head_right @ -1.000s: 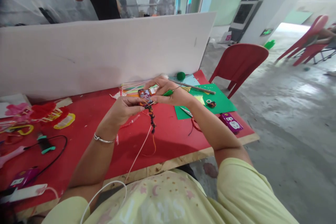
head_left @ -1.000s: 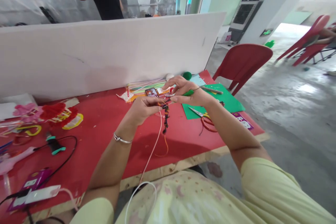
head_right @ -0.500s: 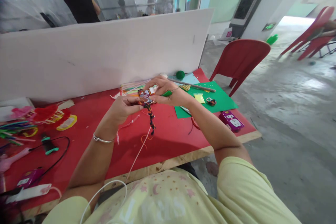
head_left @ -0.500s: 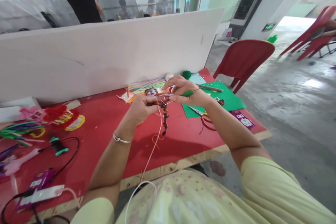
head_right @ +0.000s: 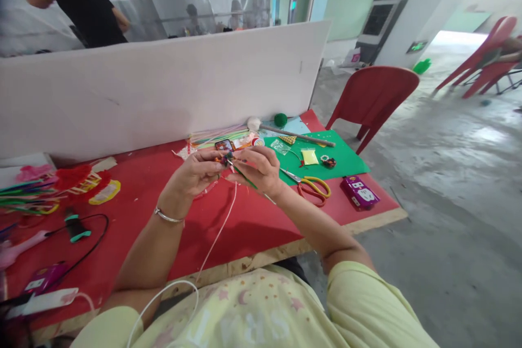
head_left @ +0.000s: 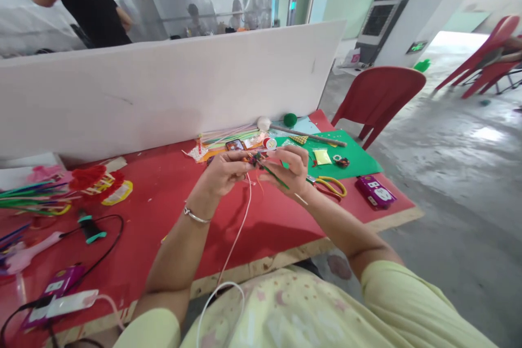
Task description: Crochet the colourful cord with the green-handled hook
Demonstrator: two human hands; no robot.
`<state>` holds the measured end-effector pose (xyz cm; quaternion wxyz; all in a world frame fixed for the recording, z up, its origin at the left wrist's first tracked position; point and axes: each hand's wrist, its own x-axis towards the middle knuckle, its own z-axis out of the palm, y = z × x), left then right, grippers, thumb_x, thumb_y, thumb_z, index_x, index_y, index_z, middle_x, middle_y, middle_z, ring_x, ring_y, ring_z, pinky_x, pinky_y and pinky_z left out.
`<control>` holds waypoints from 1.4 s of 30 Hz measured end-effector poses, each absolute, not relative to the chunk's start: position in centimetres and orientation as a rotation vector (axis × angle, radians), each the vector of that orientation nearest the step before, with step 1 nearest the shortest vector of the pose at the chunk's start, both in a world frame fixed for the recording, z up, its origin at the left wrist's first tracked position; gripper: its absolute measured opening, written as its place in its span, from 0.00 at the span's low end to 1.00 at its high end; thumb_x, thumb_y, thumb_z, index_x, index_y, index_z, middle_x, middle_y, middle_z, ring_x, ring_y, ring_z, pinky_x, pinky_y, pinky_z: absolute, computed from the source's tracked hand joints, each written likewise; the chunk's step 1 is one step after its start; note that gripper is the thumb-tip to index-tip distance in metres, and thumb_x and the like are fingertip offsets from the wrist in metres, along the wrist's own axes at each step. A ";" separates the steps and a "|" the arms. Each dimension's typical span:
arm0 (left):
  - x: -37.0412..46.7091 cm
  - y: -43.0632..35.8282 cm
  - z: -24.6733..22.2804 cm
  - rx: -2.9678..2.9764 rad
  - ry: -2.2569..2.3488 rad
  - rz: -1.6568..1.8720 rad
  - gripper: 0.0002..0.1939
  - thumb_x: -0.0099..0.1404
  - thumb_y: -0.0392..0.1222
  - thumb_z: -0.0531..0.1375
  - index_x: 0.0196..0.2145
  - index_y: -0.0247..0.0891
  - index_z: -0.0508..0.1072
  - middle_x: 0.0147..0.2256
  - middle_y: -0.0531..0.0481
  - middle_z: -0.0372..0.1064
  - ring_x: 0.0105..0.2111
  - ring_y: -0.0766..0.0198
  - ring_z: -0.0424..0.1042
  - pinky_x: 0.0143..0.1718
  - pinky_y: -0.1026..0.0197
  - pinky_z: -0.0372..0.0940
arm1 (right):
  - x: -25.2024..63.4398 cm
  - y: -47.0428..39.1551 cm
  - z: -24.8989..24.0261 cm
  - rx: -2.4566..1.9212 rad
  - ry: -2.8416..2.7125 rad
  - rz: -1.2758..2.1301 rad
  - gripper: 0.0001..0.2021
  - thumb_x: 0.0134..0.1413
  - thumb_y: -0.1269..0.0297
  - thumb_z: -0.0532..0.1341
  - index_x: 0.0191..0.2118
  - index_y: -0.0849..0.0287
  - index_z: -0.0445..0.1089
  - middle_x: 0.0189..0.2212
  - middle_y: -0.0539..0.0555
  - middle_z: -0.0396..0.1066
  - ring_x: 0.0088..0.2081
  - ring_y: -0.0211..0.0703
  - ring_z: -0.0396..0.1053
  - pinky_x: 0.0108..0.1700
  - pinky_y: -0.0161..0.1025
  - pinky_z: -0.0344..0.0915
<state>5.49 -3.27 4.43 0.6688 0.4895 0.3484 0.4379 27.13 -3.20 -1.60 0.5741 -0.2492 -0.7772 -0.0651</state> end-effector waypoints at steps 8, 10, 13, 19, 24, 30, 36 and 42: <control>3.4 -2.6 5.2 1.596 0.968 0.950 0.13 0.48 0.31 0.68 0.33 0.38 0.87 0.23 0.50 0.73 0.22 0.66 0.66 0.22 0.64 0.54 | 29.0 -2.3 5.7 -0.443 -2.209 0.085 0.03 0.59 0.56 0.70 0.37 0.44 0.84 0.52 0.52 0.78 0.60 0.56 0.66 0.62 0.57 0.71; 3.4 -2.7 5.4 1.642 0.938 0.941 0.12 0.48 0.31 0.67 0.31 0.38 0.87 0.26 0.47 0.76 0.27 0.62 0.70 0.25 0.63 0.58 | 28.9 -2.4 6.2 -0.436 -2.196 0.287 0.06 0.61 0.58 0.69 0.34 0.47 0.84 0.53 0.52 0.78 0.61 0.55 0.65 0.56 0.54 0.74; 3.8 -2.8 5.1 1.519 0.846 0.911 0.14 0.47 0.32 0.64 0.31 0.38 0.87 0.22 0.49 0.73 0.23 0.66 0.64 0.23 0.64 0.55 | 28.2 -2.6 5.1 -0.505 -1.982 0.741 0.12 0.63 0.57 0.66 0.29 0.51 0.83 0.53 0.55 0.77 0.58 0.53 0.68 0.51 0.48 0.74; 4.2 -3.2 3.6 1.175 0.642 0.879 0.17 0.50 0.33 0.66 0.39 0.38 0.87 0.21 0.52 0.70 0.19 0.73 0.54 0.21 0.66 0.52 | 25.3 -2.3 1.2 -0.574 -1.315 1.427 0.13 0.55 0.51 0.68 0.36 0.55 0.81 0.46 0.54 0.76 0.39 0.40 0.70 0.38 0.36 0.70; 3.8 -3.6 3.9 1.149 0.659 0.899 0.18 0.49 0.35 0.73 0.41 0.37 0.86 0.26 0.49 0.75 0.20 0.73 0.60 0.20 0.67 0.53 | 23.9 -2.3 0.1 -0.530 -1.134 1.525 0.14 0.53 0.51 0.69 0.41 0.55 0.79 0.40 0.52 0.75 0.34 0.38 0.66 0.35 0.35 0.66; 4.0 -3.6 3.8 1.092 0.627 0.919 0.14 0.48 0.35 0.75 0.36 0.35 0.86 0.25 0.48 0.76 0.18 0.76 0.55 0.18 0.68 0.49 | 22.7 -2.7 -0.8 -0.494 -0.981 1.639 0.17 0.50 0.52 0.70 0.42 0.56 0.79 0.40 0.52 0.76 0.34 0.37 0.67 0.34 0.34 0.66; 5.5 -3.8 3.0 1.081 0.644 0.993 0.18 0.47 0.34 0.72 0.39 0.35 0.87 0.28 0.46 0.77 0.20 0.74 0.58 0.21 0.68 0.52 | 20.7 -4.0 -1.9 -0.533 -0.860 1.483 0.23 0.56 0.43 0.66 0.50 0.53 0.77 0.32 0.47 0.73 0.31 0.37 0.69 0.40 0.37 0.72; 6.7 -4.1 1.9 1.361 0.888 1.448 0.22 0.52 0.34 0.69 0.47 0.41 0.85 0.28 0.54 0.70 0.24 0.70 0.63 0.26 0.65 0.60 | 20.1 -5.0 -1.9 -0.771 -0.980 0.735 0.15 0.65 0.49 0.62 0.35 0.52 0.81 0.51 0.52 0.74 0.51 0.43 0.73 0.59 0.45 0.70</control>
